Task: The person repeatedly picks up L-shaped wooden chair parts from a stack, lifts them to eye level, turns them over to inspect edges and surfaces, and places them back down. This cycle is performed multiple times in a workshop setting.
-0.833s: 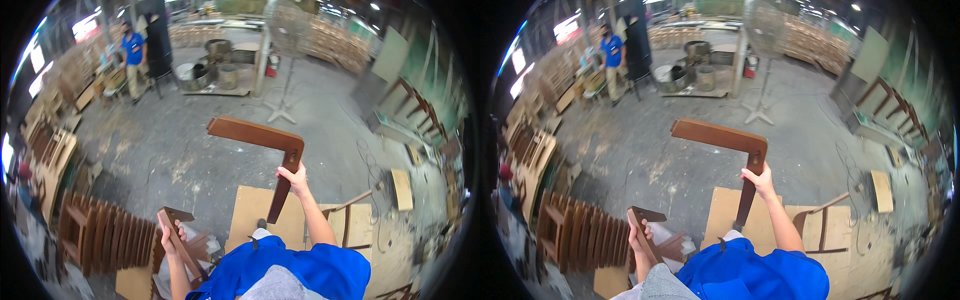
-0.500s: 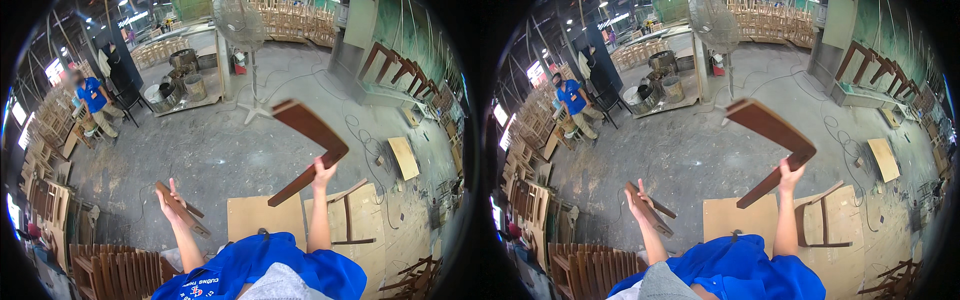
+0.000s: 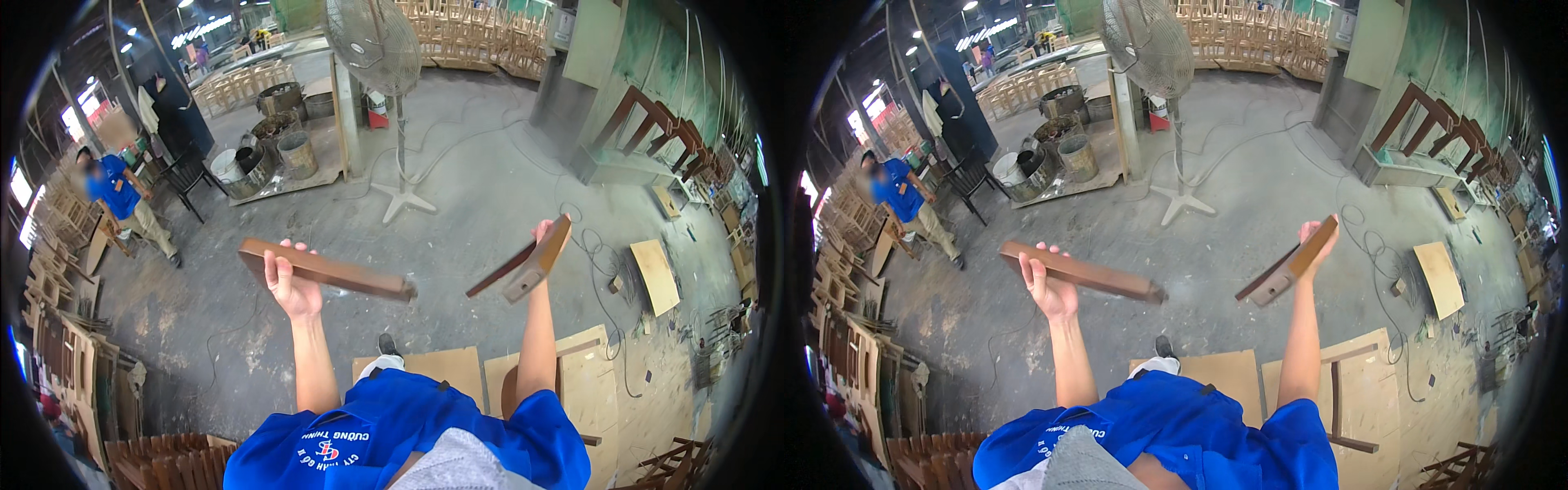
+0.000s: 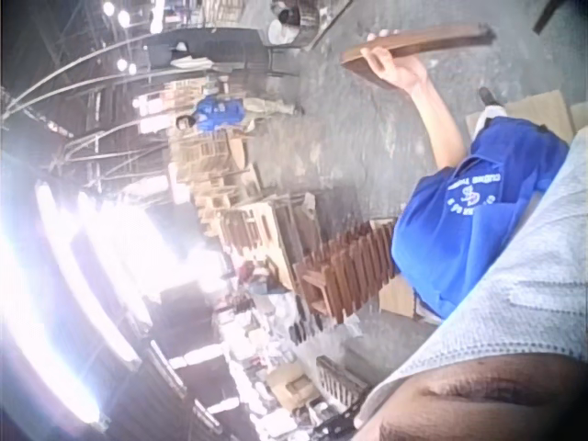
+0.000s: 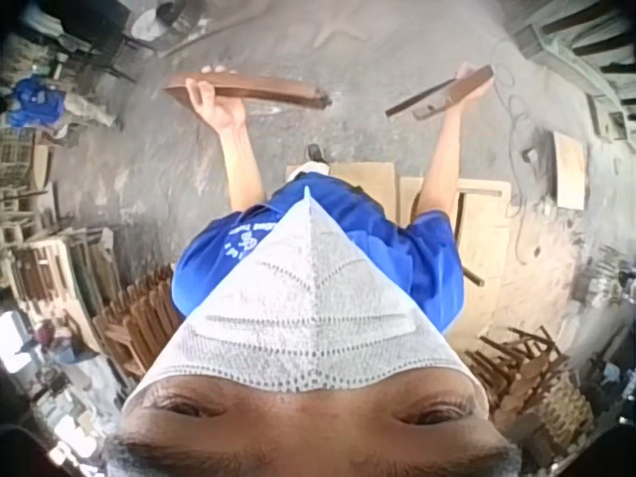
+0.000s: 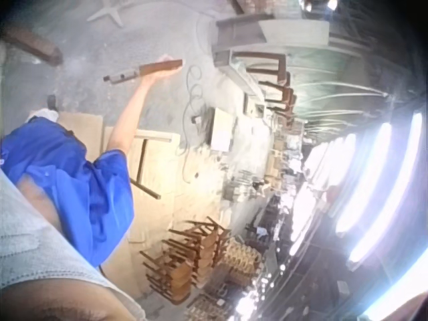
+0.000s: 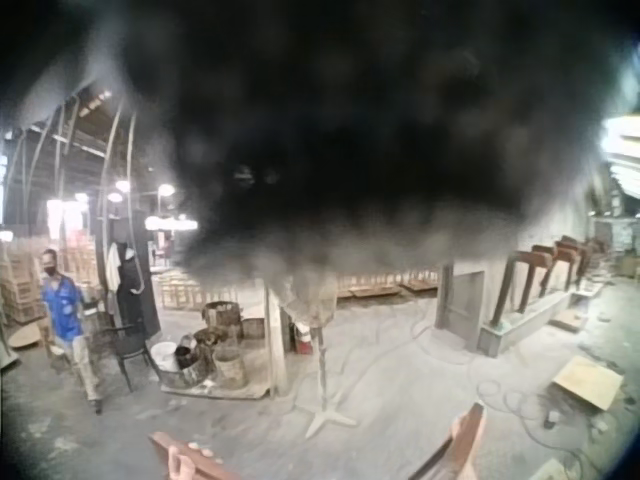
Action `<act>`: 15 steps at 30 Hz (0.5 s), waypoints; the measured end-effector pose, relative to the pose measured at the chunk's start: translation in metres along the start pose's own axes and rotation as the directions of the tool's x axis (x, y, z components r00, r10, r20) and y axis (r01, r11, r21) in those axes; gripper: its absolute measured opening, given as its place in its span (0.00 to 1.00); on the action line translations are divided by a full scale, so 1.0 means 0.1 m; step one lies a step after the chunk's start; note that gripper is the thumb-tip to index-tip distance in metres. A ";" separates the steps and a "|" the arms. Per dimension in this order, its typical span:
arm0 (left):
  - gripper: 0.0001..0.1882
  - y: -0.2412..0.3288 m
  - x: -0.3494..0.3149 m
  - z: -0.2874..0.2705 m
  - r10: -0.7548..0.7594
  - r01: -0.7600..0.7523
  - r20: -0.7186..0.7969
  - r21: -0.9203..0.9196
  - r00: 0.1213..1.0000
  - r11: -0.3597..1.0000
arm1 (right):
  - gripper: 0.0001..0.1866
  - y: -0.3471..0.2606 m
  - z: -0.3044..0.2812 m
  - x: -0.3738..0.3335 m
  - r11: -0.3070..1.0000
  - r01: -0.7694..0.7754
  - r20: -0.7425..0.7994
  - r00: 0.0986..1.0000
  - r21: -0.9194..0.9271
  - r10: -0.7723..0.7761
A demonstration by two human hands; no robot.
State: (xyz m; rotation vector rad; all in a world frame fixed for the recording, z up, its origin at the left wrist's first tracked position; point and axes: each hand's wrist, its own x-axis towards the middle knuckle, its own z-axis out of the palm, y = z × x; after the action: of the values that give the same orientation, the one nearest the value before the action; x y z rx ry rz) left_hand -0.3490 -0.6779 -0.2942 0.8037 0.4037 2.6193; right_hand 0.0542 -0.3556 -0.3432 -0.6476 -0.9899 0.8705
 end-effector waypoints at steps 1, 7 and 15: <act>0.18 -0.10 0.14 0.06 0.045 -0.057 0.095 0.135 0.994 0.989 | 0.34 0.07 0.20 0.10 0.976 0.068 -0.019 0.997 -0.209 -0.074; 0.30 -0.77 0.98 0.69 0.370 -0.603 0.568 0.298 0.735 0.740 | 0.25 0.63 1.44 0.94 0.834 0.227 0.252 0.961 -0.503 -0.110; 0.26 -1.25 1.65 1.43 0.091 -0.710 0.815 0.437 0.572 0.552 | 0.25 2.45 2.98 2.04 0.962 0.016 0.490 0.863 -0.271 0.124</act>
State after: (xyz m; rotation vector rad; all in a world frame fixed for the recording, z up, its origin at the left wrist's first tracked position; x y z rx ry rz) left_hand -0.3599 -0.4737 -0.1485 2.4189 1.1857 2.1356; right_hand -0.2377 -0.0320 -0.3253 -0.6924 -1.5913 0.9901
